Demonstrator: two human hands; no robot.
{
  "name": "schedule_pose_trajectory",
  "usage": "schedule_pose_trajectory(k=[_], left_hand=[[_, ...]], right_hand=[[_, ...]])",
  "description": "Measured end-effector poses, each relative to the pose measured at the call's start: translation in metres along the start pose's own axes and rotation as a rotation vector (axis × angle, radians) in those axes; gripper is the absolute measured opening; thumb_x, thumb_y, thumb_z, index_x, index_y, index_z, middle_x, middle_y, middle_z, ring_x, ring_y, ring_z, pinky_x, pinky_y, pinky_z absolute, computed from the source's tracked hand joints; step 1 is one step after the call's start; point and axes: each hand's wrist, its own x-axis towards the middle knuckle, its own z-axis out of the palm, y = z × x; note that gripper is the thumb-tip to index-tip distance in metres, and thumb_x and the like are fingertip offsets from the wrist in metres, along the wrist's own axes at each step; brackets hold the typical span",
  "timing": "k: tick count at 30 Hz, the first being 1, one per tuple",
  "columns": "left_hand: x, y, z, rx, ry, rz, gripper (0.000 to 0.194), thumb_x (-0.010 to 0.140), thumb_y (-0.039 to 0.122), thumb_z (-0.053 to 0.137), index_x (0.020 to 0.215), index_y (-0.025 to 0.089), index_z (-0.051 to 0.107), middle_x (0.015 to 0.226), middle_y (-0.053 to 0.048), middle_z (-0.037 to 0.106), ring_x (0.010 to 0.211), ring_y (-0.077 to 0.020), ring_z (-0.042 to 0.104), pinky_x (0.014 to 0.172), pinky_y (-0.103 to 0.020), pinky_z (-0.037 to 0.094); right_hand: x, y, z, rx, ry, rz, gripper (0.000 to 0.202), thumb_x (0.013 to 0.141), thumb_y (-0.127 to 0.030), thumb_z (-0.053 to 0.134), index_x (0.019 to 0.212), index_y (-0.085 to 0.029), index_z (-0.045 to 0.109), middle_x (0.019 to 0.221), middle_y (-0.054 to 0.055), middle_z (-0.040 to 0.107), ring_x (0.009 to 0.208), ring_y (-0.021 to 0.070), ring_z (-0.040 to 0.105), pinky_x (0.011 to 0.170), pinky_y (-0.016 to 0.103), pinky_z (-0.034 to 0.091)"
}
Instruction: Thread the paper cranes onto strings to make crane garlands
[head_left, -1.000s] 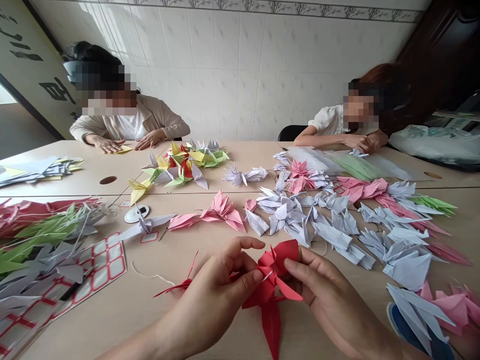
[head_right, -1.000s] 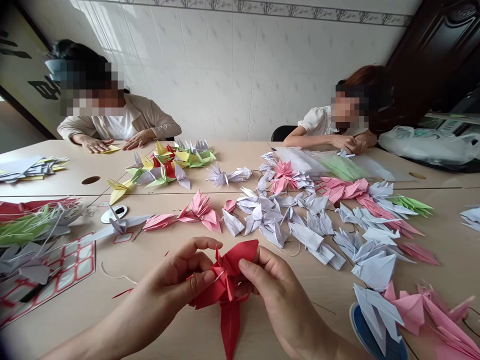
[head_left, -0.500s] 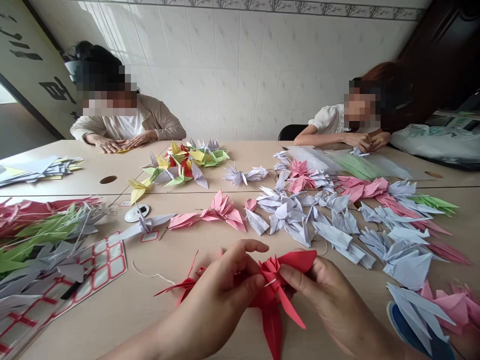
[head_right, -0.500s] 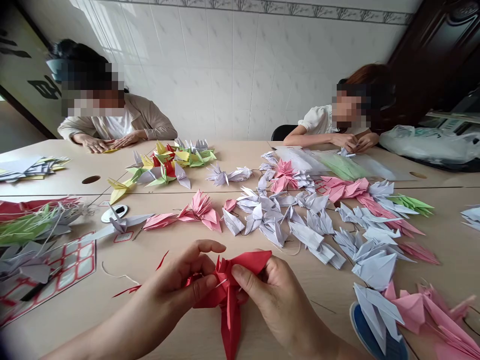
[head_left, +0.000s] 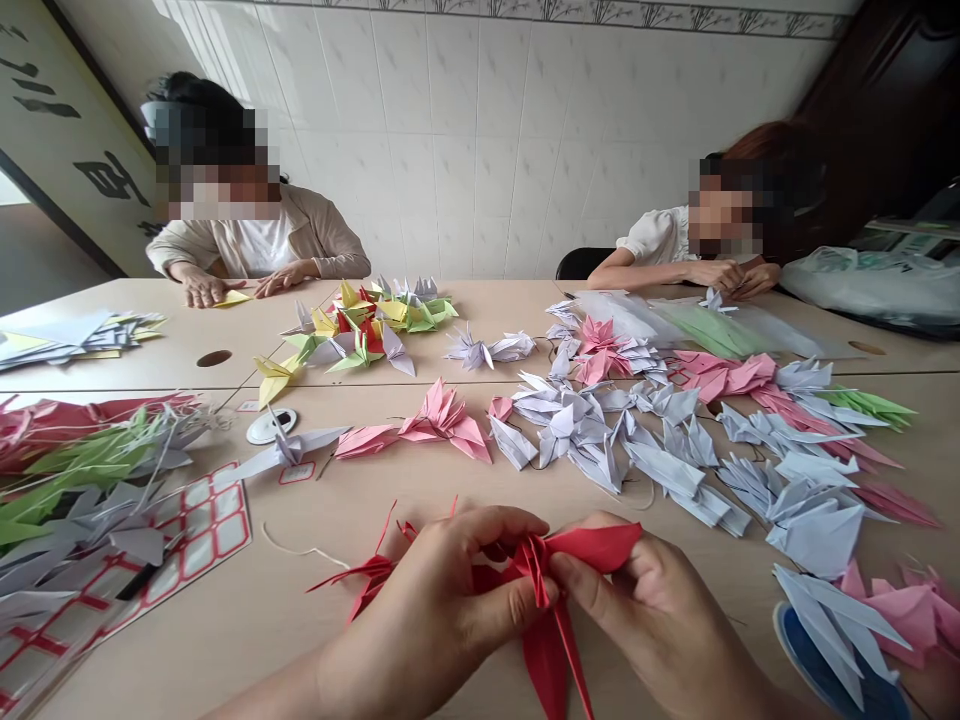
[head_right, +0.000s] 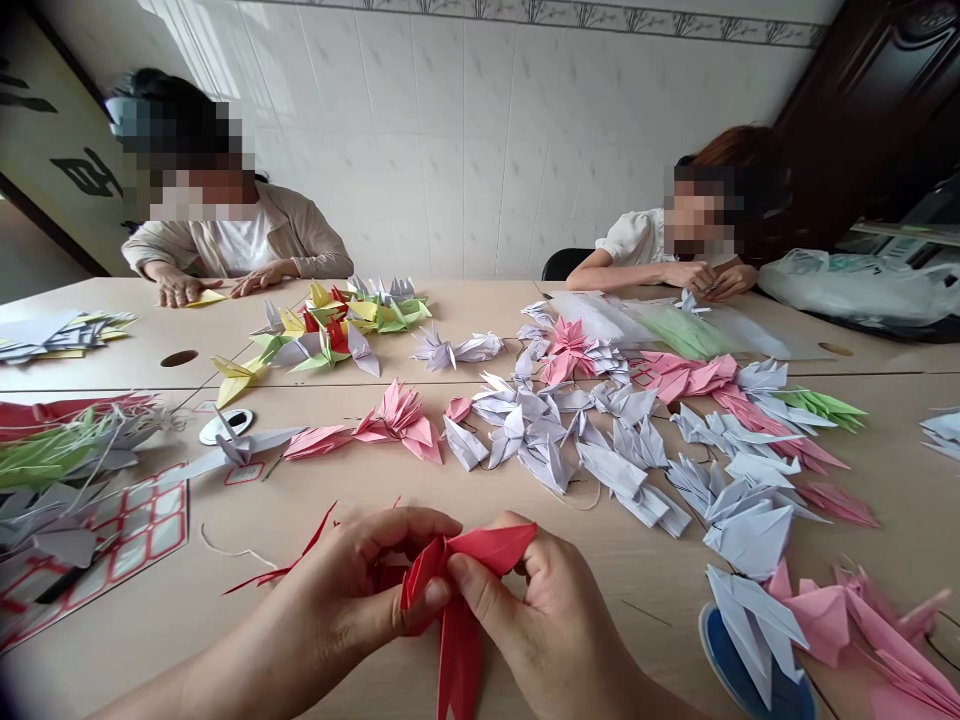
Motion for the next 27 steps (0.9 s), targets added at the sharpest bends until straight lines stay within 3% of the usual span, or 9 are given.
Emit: schedule_pose_trajectory(k=[6, 13, 19, 24, 27], left_hand=[[0.002, 0.009, 0.001, -0.059, -0.01, -0.04, 0.025, 0.081, 0.026, 0.065, 0.104, 0.017, 0.067, 0.081, 0.0, 0.064, 0.071, -0.0124, 0.052, 0.062, -0.021, 0.042], [0.002, -0.001, 0.002, -0.18, -0.026, -0.072, 0.018, 0.079, 0.025, 0.067, 0.094, 0.016, 0.064, 0.079, 0.0, 0.063, 0.07, -0.0122, 0.052, 0.06, -0.021, 0.043], [0.002, -0.004, 0.001, -0.036, 0.018, -0.017, 0.023, 0.083, 0.034, 0.064, 0.1, 0.019, 0.065, 0.085, -0.002, 0.065, 0.074, -0.0143, 0.056, 0.062, -0.022, 0.043], [0.002, -0.003, -0.001, 0.078, 0.102, 0.02, 0.035, 0.084, 0.043, 0.062, 0.11, 0.021, 0.066, 0.092, -0.005, 0.067, 0.081, -0.0185, 0.059, 0.067, -0.025, 0.046], [0.003, -0.003, -0.002, 0.106, 0.135, 0.019, 0.036, 0.085, 0.04, 0.06, 0.114, 0.021, 0.065, 0.095, -0.006, 0.069, 0.084, -0.02, 0.061, 0.071, -0.027, 0.048]], right_hand=[[0.0, 0.003, -0.001, -0.049, 0.017, 0.002, 0.021, 0.084, -0.039, 0.065, 0.078, -0.02, 0.065, 0.075, 0.0, 0.064, 0.073, 0.015, 0.059, 0.067, 0.022, 0.049], [0.002, 0.006, -0.004, -0.071, 0.004, 0.008, 0.022, 0.082, -0.04, 0.067, 0.074, -0.02, 0.063, 0.071, -0.002, 0.058, 0.068, 0.0127, 0.056, 0.062, 0.019, 0.047], [0.002, 0.005, -0.004, -0.058, 0.001, 0.004, 0.021, 0.083, -0.04, 0.065, 0.077, -0.021, 0.065, 0.073, -0.002, 0.061, 0.072, 0.0144, 0.059, 0.065, 0.021, 0.05], [0.004, -0.001, -0.003, -0.025, -0.016, 0.012, 0.021, 0.089, -0.039, 0.059, 0.098, -0.022, 0.066, 0.095, 0.003, 0.07, 0.09, 0.0182, 0.065, 0.082, 0.028, 0.052], [0.004, -0.001, -0.002, -0.046, -0.003, 0.013, 0.025, 0.088, -0.04, 0.06, 0.101, -0.02, 0.067, 0.098, 0.005, 0.072, 0.09, 0.0195, 0.066, 0.081, 0.029, 0.053]])
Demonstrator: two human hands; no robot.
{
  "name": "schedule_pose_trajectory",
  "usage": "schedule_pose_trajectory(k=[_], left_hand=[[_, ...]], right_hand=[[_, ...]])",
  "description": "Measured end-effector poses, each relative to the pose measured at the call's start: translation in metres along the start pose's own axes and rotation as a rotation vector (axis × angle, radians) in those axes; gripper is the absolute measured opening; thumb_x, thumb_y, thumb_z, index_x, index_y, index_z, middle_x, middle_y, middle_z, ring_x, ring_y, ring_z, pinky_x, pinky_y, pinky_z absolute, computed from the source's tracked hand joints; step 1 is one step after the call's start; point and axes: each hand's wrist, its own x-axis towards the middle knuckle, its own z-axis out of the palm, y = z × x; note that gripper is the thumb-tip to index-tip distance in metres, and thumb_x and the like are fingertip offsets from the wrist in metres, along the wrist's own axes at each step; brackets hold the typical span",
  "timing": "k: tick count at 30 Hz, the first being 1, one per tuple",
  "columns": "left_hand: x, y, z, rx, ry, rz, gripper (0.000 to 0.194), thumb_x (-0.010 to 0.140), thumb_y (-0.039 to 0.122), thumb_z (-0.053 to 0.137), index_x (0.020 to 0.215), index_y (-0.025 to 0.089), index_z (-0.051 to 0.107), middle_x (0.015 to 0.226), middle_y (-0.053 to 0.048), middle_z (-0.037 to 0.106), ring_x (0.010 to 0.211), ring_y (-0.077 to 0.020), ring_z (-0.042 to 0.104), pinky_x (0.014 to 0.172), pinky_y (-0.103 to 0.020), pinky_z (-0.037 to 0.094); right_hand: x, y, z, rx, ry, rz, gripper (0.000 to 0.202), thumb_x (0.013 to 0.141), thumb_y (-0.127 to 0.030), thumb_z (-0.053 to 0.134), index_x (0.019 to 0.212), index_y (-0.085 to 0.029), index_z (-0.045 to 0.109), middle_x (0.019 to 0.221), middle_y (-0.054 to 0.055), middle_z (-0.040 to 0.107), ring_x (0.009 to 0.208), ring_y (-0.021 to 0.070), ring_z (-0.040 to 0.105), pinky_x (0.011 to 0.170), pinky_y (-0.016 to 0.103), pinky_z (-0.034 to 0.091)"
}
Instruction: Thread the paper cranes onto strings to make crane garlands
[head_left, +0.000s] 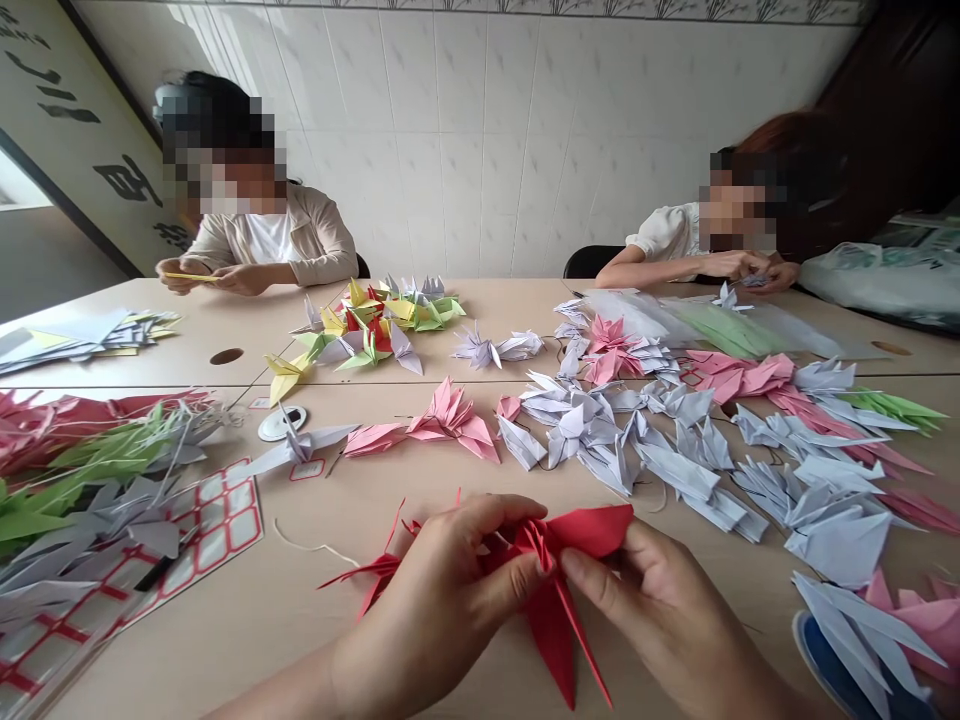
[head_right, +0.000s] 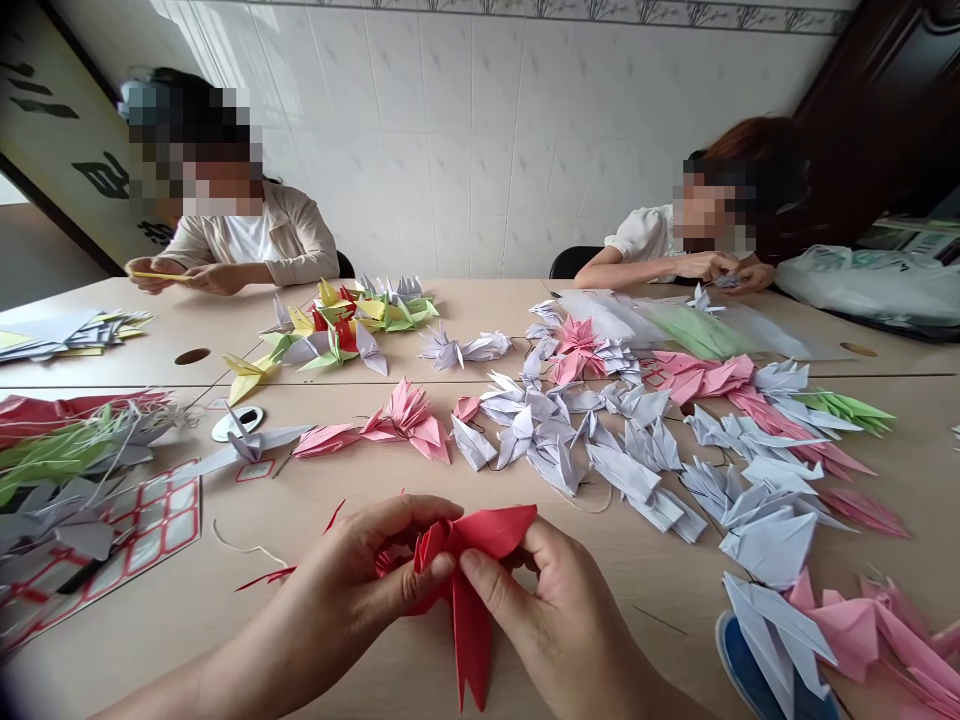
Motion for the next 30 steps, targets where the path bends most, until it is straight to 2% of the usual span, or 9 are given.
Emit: schedule_pose_trajectory(k=[5, 10, 14, 17, 19, 22, 24, 28, 30], left_hand=[[0.0, 0.001, 0.001, 0.039, -0.007, 0.002, 0.03, 0.085, 0.028, 0.06, 0.114, 0.023, 0.066, 0.098, -0.004, 0.07, 0.085, -0.0194, 0.062, 0.077, -0.028, 0.049], [0.0, 0.0, 0.001, 0.005, -0.01, -0.002, 0.029, 0.085, 0.031, 0.061, 0.113, 0.025, 0.065, 0.1, -0.003, 0.071, 0.09, -0.0206, 0.064, 0.081, -0.029, 0.05], [0.001, 0.0, 0.0, 0.004, -0.007, -0.004, 0.029, 0.085, 0.03, 0.06, 0.112, 0.023, 0.065, 0.1, -0.004, 0.072, 0.092, -0.0224, 0.065, 0.081, -0.031, 0.049], [0.001, 0.001, -0.001, 0.022, -0.016, -0.008, 0.026, 0.084, 0.029, 0.059, 0.108, 0.022, 0.066, 0.094, -0.004, 0.072, 0.088, -0.022, 0.065, 0.075, -0.028, 0.048], [0.001, 0.002, -0.001, 0.018, -0.029, -0.01, 0.023, 0.084, 0.031, 0.059, 0.101, 0.019, 0.068, 0.085, -0.003, 0.072, 0.081, -0.0207, 0.064, 0.068, -0.026, 0.047], [0.0, 0.005, -0.001, -0.002, -0.035, -0.009, 0.023, 0.082, 0.031, 0.059, 0.095, 0.016, 0.071, 0.076, -0.003, 0.07, 0.074, -0.0191, 0.063, 0.063, -0.024, 0.046], [0.001, 0.006, -0.001, -0.003, -0.031, -0.008, 0.021, 0.081, 0.029, 0.059, 0.093, 0.015, 0.071, 0.077, -0.003, 0.07, 0.074, -0.0186, 0.062, 0.062, -0.023, 0.045], [0.002, 0.007, -0.001, 0.004, -0.033, -0.007, 0.018, 0.081, 0.025, 0.058, 0.091, 0.015, 0.07, 0.078, -0.003, 0.07, 0.075, -0.0181, 0.061, 0.061, -0.022, 0.043], [0.002, 0.007, -0.001, -0.004, -0.049, -0.013, 0.016, 0.081, 0.023, 0.057, 0.089, 0.015, 0.07, 0.079, -0.002, 0.069, 0.073, -0.0167, 0.059, 0.06, -0.022, 0.042]], right_hand=[[-0.001, 0.003, 0.001, -0.091, 0.056, -0.036, 0.024, 0.087, -0.04, 0.061, 0.094, -0.018, 0.069, 0.091, 0.006, 0.072, 0.084, 0.0193, 0.067, 0.077, 0.028, 0.054], [0.002, -0.002, -0.003, -0.164, 0.03, -0.11, 0.021, 0.09, -0.038, 0.057, 0.096, -0.02, 0.066, 0.095, 0.005, 0.071, 0.085, 0.0174, 0.065, 0.08, 0.026, 0.052], [0.003, -0.009, -0.01, -0.282, 0.098, -0.21, 0.02, 0.092, -0.037, 0.052, 0.092, -0.021, 0.066, 0.086, 0.002, 0.07, 0.08, 0.0156, 0.065, 0.073, 0.022, 0.052], [0.004, -0.009, -0.016, -0.432, 0.198, -0.349, 0.017, 0.091, -0.03, 0.054, 0.088, -0.022, 0.069, 0.078, 0.001, 0.07, 0.071, 0.0147, 0.065, 0.065, 0.022, 0.052], [0.004, -0.007, -0.02, -0.596, 0.27, -0.553, 0.012, 0.088, -0.021, 0.059, 0.089, -0.022, 0.071, 0.075, 0.001, 0.07, 0.067, 0.0147, 0.064, 0.062, 0.023, 0.051], [0.002, -0.005, -0.022, -0.85, 0.318, -0.858, 0.024, 0.083, -0.009, 0.061, 0.1, -0.023, 0.071, 0.072, 0.002, 0.07, 0.065, 0.0161, 0.065, 0.062, 0.026, 0.052], [0.001, -0.006, -0.022, -0.888, 0.316, -0.906, 0.026, 0.082, -0.009, 0.061, 0.102, -0.023, 0.069, 0.073, 0.003, 0.071, 0.066, 0.0172, 0.066, 0.064, 0.028, 0.053], [-0.001, -0.009, -0.021, -0.842, 0.334, -0.851, 0.02, 0.084, -0.011, 0.062, 0.098, -0.023, 0.068, 0.075, 0.003, 0.072, 0.067, 0.0167, 0.067, 0.063, 0.027, 0.054], [-0.001, -0.01, -0.022, -0.888, 0.313, -0.903, 0.025, 0.082, -0.008, 0.061, 0.1, -0.024, 0.069, 0.073, 0.002, 0.072, 0.066, 0.0167, 0.067, 0.063, 0.027, 0.054]])
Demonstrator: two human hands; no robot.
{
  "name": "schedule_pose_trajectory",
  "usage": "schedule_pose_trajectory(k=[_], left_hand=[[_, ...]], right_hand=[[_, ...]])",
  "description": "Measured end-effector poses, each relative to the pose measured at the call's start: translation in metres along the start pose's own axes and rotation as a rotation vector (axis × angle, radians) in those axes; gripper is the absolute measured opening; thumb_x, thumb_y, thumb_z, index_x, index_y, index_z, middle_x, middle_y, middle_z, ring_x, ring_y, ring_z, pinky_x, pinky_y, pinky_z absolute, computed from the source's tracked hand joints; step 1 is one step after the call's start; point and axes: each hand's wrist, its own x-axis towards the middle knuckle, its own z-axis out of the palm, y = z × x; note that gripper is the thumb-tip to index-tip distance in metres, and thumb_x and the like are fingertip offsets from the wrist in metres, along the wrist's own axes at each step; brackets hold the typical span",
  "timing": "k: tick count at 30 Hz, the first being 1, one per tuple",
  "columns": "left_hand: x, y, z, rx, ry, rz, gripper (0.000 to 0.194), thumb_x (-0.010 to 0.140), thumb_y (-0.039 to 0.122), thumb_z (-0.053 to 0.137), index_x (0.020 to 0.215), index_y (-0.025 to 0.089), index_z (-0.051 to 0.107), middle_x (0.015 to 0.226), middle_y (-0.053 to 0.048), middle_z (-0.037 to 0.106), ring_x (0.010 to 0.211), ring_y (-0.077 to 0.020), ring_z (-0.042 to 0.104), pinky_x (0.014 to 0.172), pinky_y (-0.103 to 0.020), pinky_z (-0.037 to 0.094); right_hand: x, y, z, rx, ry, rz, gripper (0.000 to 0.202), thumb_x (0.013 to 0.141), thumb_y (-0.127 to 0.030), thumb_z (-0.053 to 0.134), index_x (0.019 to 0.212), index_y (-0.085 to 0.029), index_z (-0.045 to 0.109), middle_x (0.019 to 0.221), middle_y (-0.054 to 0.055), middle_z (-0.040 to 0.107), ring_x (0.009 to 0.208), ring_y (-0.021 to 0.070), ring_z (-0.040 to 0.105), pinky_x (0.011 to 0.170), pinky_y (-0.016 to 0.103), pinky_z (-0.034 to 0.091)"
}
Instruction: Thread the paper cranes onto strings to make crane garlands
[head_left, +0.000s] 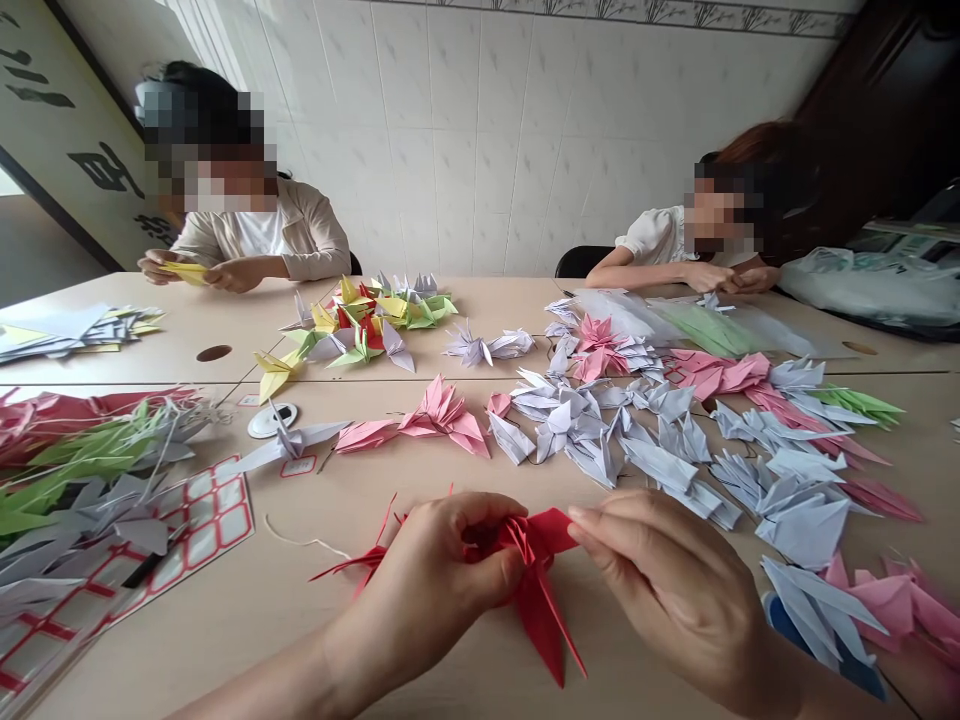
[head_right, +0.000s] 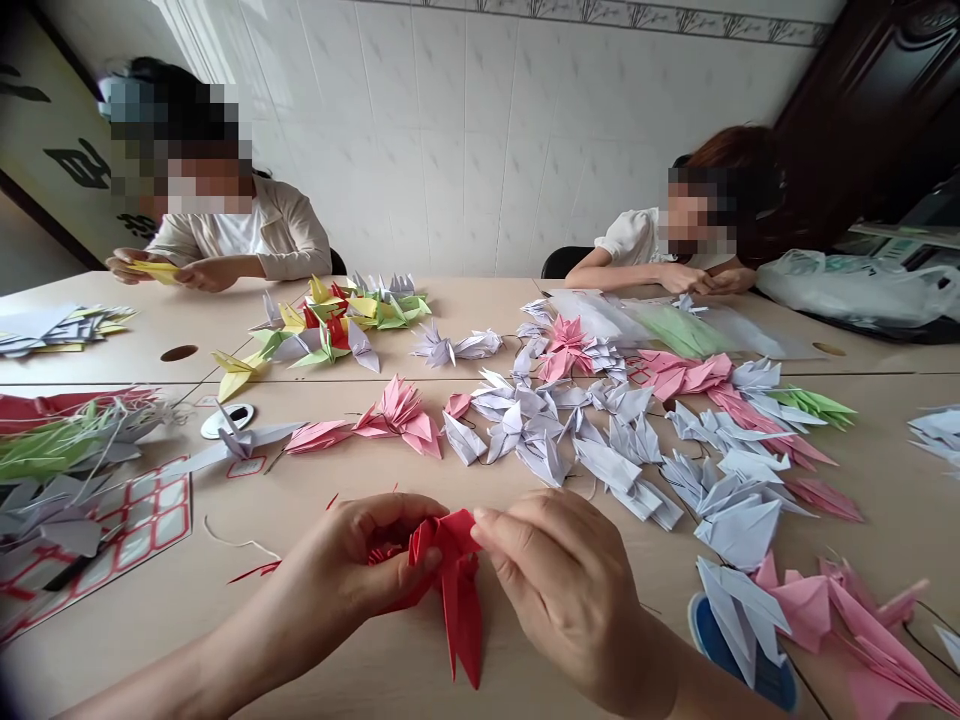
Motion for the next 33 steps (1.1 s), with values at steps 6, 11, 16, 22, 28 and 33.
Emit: schedule_pose_trajectory(k=[6, 11, 16, 22, 28, 33], left_hand=[[0.0, 0.002, -0.002, -0.136, -0.034, -0.016, 0.014, 0.082, 0.02, 0.058, 0.09, 0.016, 0.069, 0.08, -0.002, 0.07, 0.073, -0.0151, 0.059, 0.06, -0.021, 0.041], [0.003, -0.001, -0.004, -0.244, -0.077, -0.016, 0.021, 0.086, 0.032, 0.06, 0.095, 0.014, 0.066, 0.073, 0.0, 0.063, 0.058, -0.009, 0.048, 0.051, -0.02, 0.035], [0.001, -0.011, 0.002, -0.289, -0.044, -0.002, 0.039, 0.082, 0.038, 0.066, 0.115, 0.019, 0.056, 0.088, -0.003, 0.065, 0.072, -0.0127, 0.056, 0.062, -0.023, 0.044], [-0.005, -0.009, 0.001, 0.041, 0.177, 0.19, 0.025, 0.082, 0.039, 0.067, 0.103, 0.026, 0.063, 0.108, -0.004, 0.063, 0.099, -0.0205, 0.058, 0.087, -0.031, 0.045], [-0.009, 0.002, -0.002, 0.067, 0.157, 0.336, 0.011, 0.085, 0.032, 0.065, 0.091, 0.023, 0.068, 0.096, -0.003, 0.065, 0.092, -0.018, 0.06, 0.081, -0.026, 0.046], [-0.008, 0.004, -0.003, -0.134, 0.092, 0.241, 0.015, 0.084, 0.032, 0.066, 0.077, 0.019, 0.065, 0.084, -0.002, 0.062, 0.078, -0.0146, 0.058, 0.071, -0.024, 0.045]], right_hand=[[-0.001, 0.008, 0.0, 0.144, -0.026, 0.229, 0.023, 0.09, -0.018, 0.054, 0.107, -0.023, 0.07, 0.087, 0.005, 0.074, 0.075, 0.0179, 0.069, 0.069, 0.028, 0.055], [-0.001, 0.004, 0.006, 0.605, -0.177, 0.639, 0.035, 0.095, -0.042, 0.046, 0.116, -0.02, 0.064, 0.079, 0.004, 0.07, 0.074, 0.0172, 0.067, 0.068, 0.027, 0.055], [-0.002, -0.005, 0.012, 0.719, -0.343, 0.725, 0.025, 0.089, -0.036, 0.059, 0.104, -0.018, 0.067, 0.091, 0.005, 0.071, 0.08, 0.018, 0.064, 0.075, 0.029, 0.054], [-0.002, -0.007, 0.014, 0.597, -0.34, 0.759, 0.021, 0.089, -0.037, 0.056, 0.089, -0.019, 0.067, 0.077, 0.002, 0.068, 0.07, 0.0169, 0.06, 0.063, 0.026, 0.049], [-0.001, -0.009, 0.011, 0.463, -0.375, 0.746, 0.021, 0.088, -0.036, 0.054, 0.078, -0.019, 0.064, 0.072, 0.0, 0.065, 0.066, 0.0162, 0.055, 0.06, 0.026, 0.045], [-0.003, -0.008, 0.013, 0.547, -0.405, 0.78, 0.02, 0.089, -0.033, 0.053, 0.076, -0.019, 0.06, 0.07, 0.0, 0.061, 0.072, 0.0177, 0.058, 0.065, 0.026, 0.046]])
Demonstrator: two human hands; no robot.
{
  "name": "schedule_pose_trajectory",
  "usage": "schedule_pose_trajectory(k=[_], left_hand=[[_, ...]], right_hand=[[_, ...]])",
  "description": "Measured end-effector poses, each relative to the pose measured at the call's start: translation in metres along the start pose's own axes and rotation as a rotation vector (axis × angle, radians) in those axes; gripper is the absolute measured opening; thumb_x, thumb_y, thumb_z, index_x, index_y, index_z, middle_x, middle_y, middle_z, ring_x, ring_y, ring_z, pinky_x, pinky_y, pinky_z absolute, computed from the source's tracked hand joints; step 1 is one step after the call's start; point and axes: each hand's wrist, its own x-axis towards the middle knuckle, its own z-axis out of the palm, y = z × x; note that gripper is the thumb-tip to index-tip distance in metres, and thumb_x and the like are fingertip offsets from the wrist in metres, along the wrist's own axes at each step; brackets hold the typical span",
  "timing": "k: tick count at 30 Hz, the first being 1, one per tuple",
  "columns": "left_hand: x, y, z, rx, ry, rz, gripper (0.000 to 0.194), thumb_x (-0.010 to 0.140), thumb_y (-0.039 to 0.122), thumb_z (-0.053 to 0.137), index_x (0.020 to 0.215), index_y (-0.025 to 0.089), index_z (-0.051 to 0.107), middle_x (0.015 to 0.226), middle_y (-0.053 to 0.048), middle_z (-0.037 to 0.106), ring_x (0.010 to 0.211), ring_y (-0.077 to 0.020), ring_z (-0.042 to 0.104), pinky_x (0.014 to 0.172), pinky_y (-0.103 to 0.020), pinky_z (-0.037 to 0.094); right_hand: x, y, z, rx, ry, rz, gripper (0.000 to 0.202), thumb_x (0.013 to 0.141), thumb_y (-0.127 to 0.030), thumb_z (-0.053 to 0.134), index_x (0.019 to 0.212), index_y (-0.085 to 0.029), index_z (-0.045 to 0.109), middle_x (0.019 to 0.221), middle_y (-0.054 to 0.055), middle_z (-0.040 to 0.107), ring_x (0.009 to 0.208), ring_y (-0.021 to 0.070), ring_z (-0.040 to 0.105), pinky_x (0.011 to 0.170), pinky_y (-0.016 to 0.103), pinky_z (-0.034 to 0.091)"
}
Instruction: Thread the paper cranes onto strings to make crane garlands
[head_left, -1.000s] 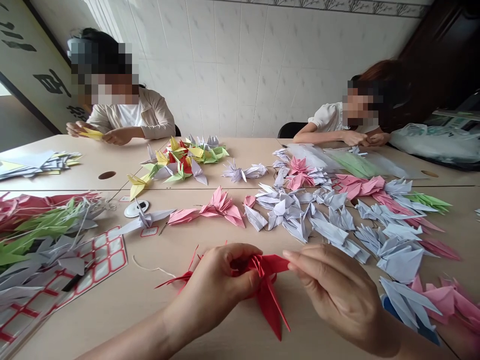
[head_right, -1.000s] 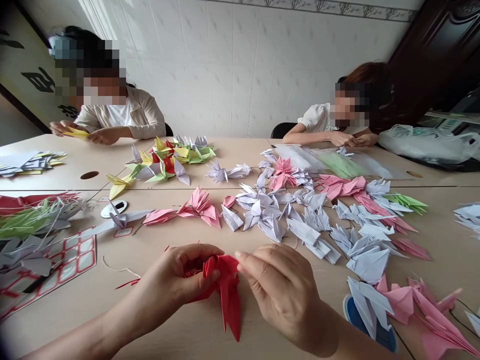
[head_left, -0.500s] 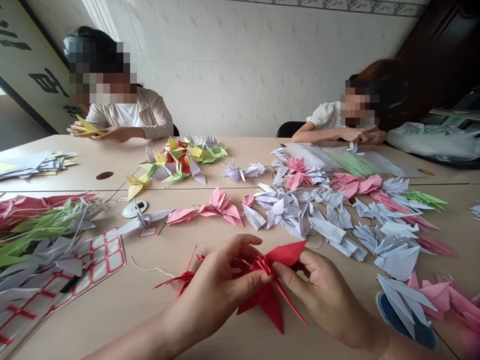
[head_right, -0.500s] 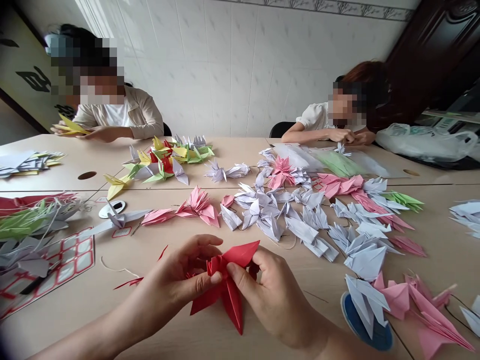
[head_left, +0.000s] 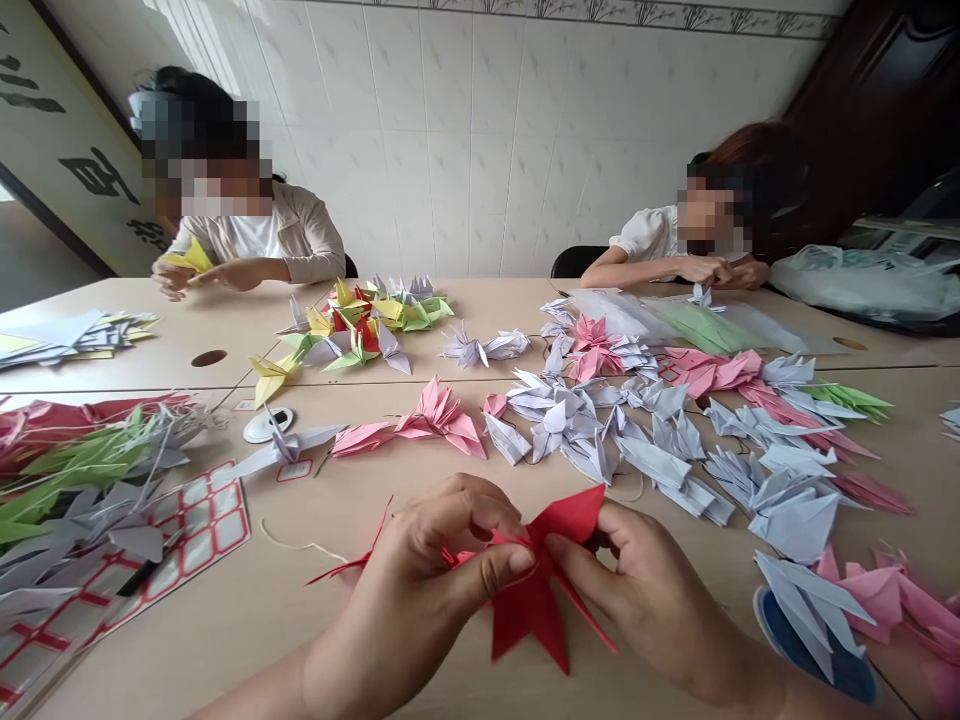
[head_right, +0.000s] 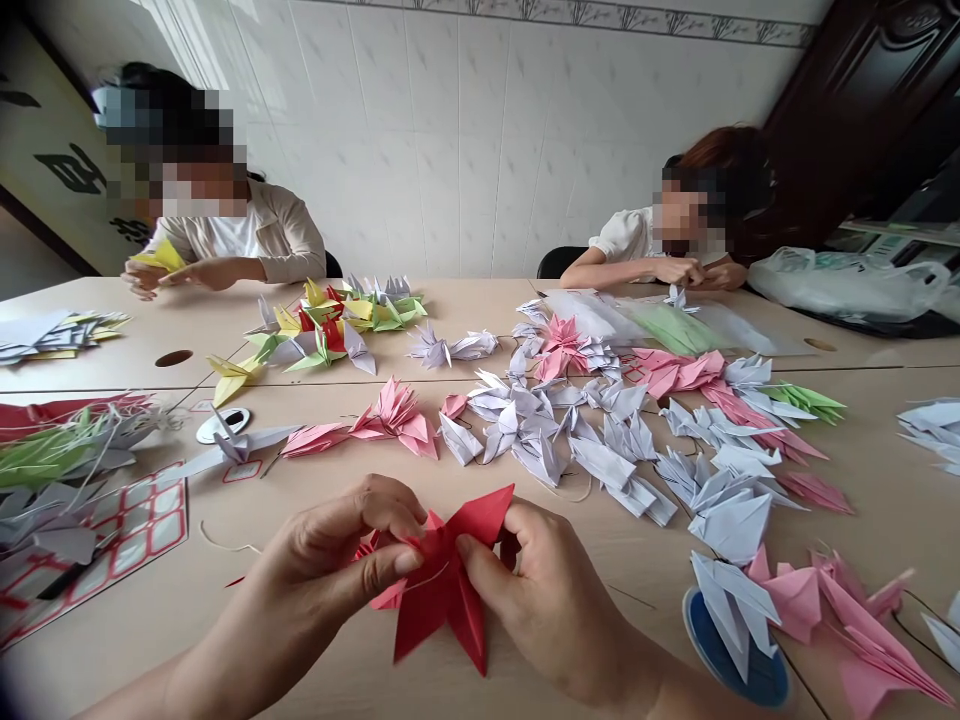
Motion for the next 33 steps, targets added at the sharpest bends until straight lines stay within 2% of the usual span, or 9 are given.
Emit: schedule_pose_trajectory(k=[4, 7, 10, 13, 16, 20, 22, 27, 33], left_hand=[[0.001, -0.002, -0.002, -0.175, -0.074, -0.146, 0.016, 0.083, 0.035, 0.067, 0.085, 0.019, 0.064, 0.082, 0.0, 0.059, 0.072, -0.0116, 0.053, 0.064, -0.022, 0.043], [0.002, -0.003, -0.004, -0.166, -0.131, -0.113, 0.016, 0.086, 0.034, 0.064, 0.084, 0.018, 0.064, 0.083, -0.001, 0.059, 0.075, -0.0119, 0.052, 0.067, -0.023, 0.042], [0.003, -0.004, -0.003, -0.156, -0.119, -0.094, 0.019, 0.088, 0.036, 0.059, 0.082, 0.018, 0.06, 0.091, -0.002, 0.059, 0.076, -0.0118, 0.053, 0.067, -0.024, 0.042], [0.002, -0.004, -0.003, -0.025, -0.065, -0.148, 0.022, 0.09, 0.043, 0.054, 0.09, 0.021, 0.055, 0.084, 0.001, 0.057, 0.064, -0.0094, 0.047, 0.057, -0.023, 0.037], [0.0, -0.003, -0.002, 0.241, 0.004, -0.126, 0.027, 0.088, 0.047, 0.054, 0.083, 0.021, 0.05, 0.068, 0.004, 0.05, 0.058, -0.0104, 0.041, 0.053, -0.023, 0.032], [-0.003, -0.003, 0.002, 0.345, -0.021, -0.114, 0.025, 0.084, 0.04, 0.063, 0.077, 0.021, 0.047, 0.07, 0.004, 0.053, 0.063, -0.0115, 0.043, 0.057, -0.022, 0.035], [-0.002, -0.004, 0.004, 0.244, -0.031, -0.152, 0.021, 0.083, 0.032, 0.064, 0.078, 0.021, 0.047, 0.07, 0.005, 0.052, 0.063, -0.0107, 0.043, 0.056, -0.021, 0.034], [0.003, -0.009, 0.005, -0.27, -0.084, -0.27, 0.019, 0.084, 0.023, 0.065, 0.082, 0.02, 0.046, 0.068, 0.006, 0.051, 0.061, -0.0075, 0.043, 0.055, -0.019, 0.031], [0.008, -0.01, -0.001, -0.433, -0.101, -0.298, 0.024, 0.08, 0.023, 0.07, 0.084, 0.018, 0.047, 0.067, 0.006, 0.051, 0.059, -0.0063, 0.041, 0.054, -0.019, 0.03]], right_hand=[[0.003, 0.001, 0.001, 0.113, -0.055, 0.054, 0.022, 0.089, -0.037, 0.054, 0.08, -0.018, 0.061, 0.073, 0.001, 0.062, 0.074, 0.0184, 0.059, 0.064, 0.026, 0.047], [0.004, 0.0, 0.001, 0.199, -0.096, 0.093, 0.024, 0.089, -0.039, 0.056, 0.083, -0.017, 0.062, 0.078, 0.002, 0.065, 0.074, 0.0181, 0.059, 0.065, 0.026, 0.048], [0.005, -0.001, 0.0, 0.32, -0.107, 0.116, 0.023, 0.086, -0.04, 0.061, 0.084, -0.017, 0.063, 0.079, 0.002, 0.066, 0.076, 0.0178, 0.059, 0.067, 0.026, 0.047], [0.007, -0.001, -0.002, 0.457, -0.066, 0.133, 0.023, 0.083, -0.04, 0.065, 0.086, -0.017, 0.065, 0.081, 0.002, 0.067, 0.077, 0.0166, 0.058, 0.069, 0.025, 0.047], [0.009, 0.0, -0.003, 0.515, 0.006, 0.124, 0.024, 0.083, -0.041, 0.065, 0.088, -0.018, 0.067, 0.083, 0.002, 0.067, 0.077, 0.0159, 0.057, 0.07, 0.025, 0.046], [0.009, 0.001, -0.002, 0.476, 0.05, 0.104, 0.024, 0.083, -0.042, 0.066, 0.09, -0.02, 0.067, 0.082, 0.003, 0.067, 0.077, 0.0174, 0.058, 0.073, 0.028, 0.048], [0.007, 0.0, -0.002, 0.456, 0.052, 0.107, 0.025, 0.083, -0.044, 0.065, 0.088, -0.02, 0.067, 0.082, 0.003, 0.068, 0.076, 0.0178, 0.059, 0.072, 0.029, 0.049], [0.004, -0.003, -0.002, 0.428, 0.044, 0.076, 0.023, 0.084, -0.042, 0.063, 0.088, -0.02, 0.067, 0.085, 0.004, 0.069, 0.079, 0.0181, 0.06, 0.073, 0.028, 0.05], [0.001, -0.005, -0.003, 0.447, 0.053, 0.031, 0.018, 0.086, -0.038, 0.062, 0.09, -0.022, 0.068, 0.087, 0.002, 0.071, 0.082, 0.0164, 0.061, 0.075, 0.025, 0.051]])
